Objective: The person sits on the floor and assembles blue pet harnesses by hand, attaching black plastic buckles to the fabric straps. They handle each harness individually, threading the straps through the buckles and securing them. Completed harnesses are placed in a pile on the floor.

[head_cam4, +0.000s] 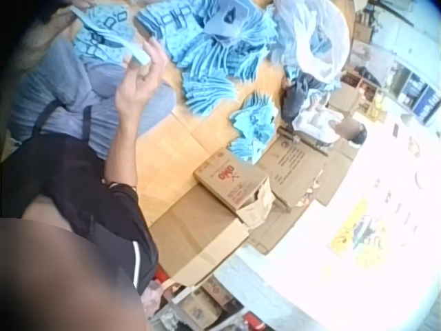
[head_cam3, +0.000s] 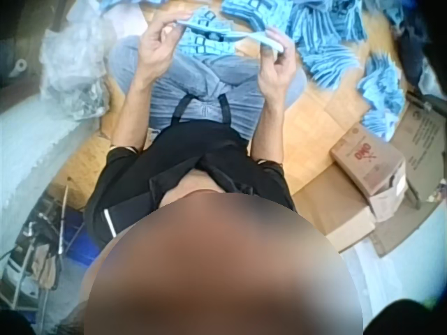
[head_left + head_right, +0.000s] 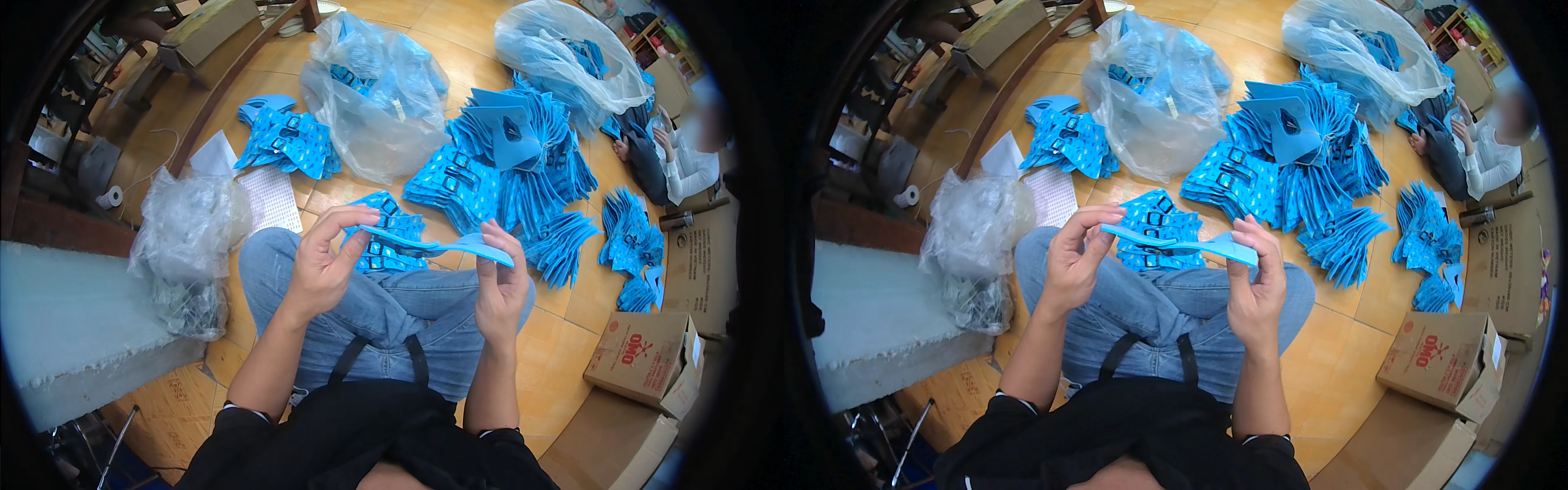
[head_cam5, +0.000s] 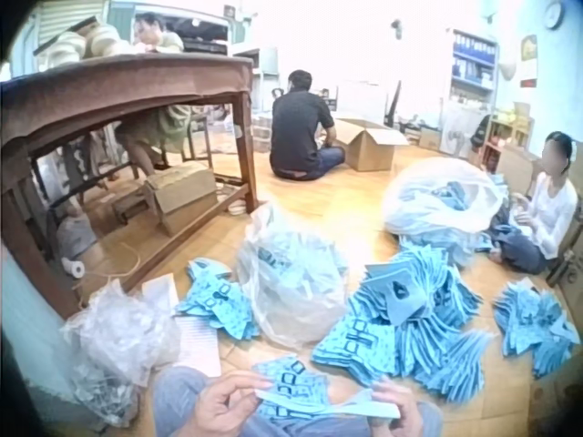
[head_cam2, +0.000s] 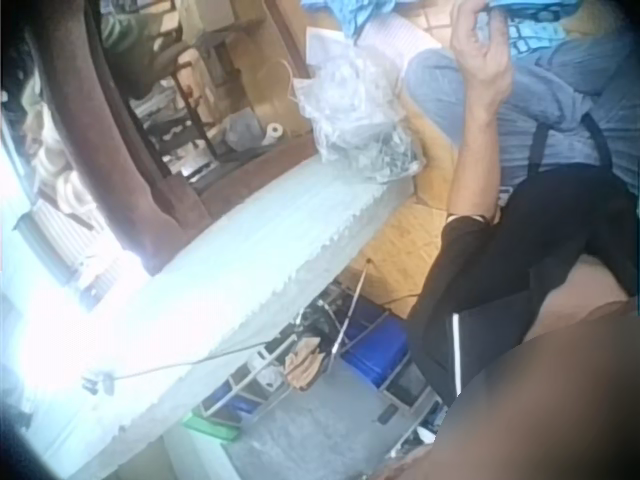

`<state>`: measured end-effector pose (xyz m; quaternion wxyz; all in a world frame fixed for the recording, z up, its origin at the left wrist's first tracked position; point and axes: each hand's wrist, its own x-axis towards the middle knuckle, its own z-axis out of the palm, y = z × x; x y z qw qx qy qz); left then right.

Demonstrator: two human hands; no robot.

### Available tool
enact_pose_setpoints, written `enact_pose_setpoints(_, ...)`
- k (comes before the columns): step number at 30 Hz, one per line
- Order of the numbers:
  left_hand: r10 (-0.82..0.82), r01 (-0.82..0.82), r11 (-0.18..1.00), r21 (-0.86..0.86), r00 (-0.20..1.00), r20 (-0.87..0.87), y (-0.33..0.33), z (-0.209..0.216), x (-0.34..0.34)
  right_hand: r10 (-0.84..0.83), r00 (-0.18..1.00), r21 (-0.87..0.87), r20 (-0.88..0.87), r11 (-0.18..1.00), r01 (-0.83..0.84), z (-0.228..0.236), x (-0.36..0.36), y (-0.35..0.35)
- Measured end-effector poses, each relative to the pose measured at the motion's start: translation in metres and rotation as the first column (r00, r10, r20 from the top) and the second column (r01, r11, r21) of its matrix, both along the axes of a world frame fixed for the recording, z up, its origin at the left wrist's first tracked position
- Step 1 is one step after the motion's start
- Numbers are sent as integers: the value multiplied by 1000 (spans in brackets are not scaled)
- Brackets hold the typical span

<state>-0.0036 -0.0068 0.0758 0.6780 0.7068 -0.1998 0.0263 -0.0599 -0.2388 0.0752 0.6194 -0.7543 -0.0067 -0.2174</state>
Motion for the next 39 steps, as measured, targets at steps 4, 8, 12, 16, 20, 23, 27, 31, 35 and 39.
enact_pose_setpoints(4,5,-4,1000,15,998,-67,-1,-3,-1,-19,1000,0,2,1000,19,-1,-2,-2)
enact_pose_setpoints(8,-32,-4,990,-140,968,-250,-1,-8,-7,-55,988,122,-144,990,73,-2,-3,-4)
enact_pose_setpoints(12,-155,34,927,-373,942,-299,2,-11,-5,14,972,458,-233,883,97,-4,-2,-1)
enact_pose_setpoints(16,-253,13,897,-442,835,-488,6,-4,-2,169,952,654,-254,755,41,-1,-4,-7)
enact_pose_setpoints(20,-376,40,800,-599,810,-449,7,8,-2,365,927,780,-88,604,-164,6,-10,-18)
enact_pose_setpoints(23,-379,46,799,-599,813,-442,5,11,0,346,935,728,-80,660,-183,7,-12,-15)
enact_pose_setpoints(27,-334,44,842,-538,825,-455,4,11,0,351,932,683,-93,703,-197,8,-12,-13)
enact_pose_setpoints(31,-358,44,815,-578,823,-441,4,12,-1,357,929,668,-101,716,-203,9,-13,-14)
enact_pose_setpoints(35,-352,48,818,-574,830,-433,4,12,-2,353,931,670,-97,715,-202,8,-13,-13)
enact_pose_setpoints(39,-349,56,820,-569,838,-420,4,13,-2,356,930,666,-95,717,-207,7,-14,-13)
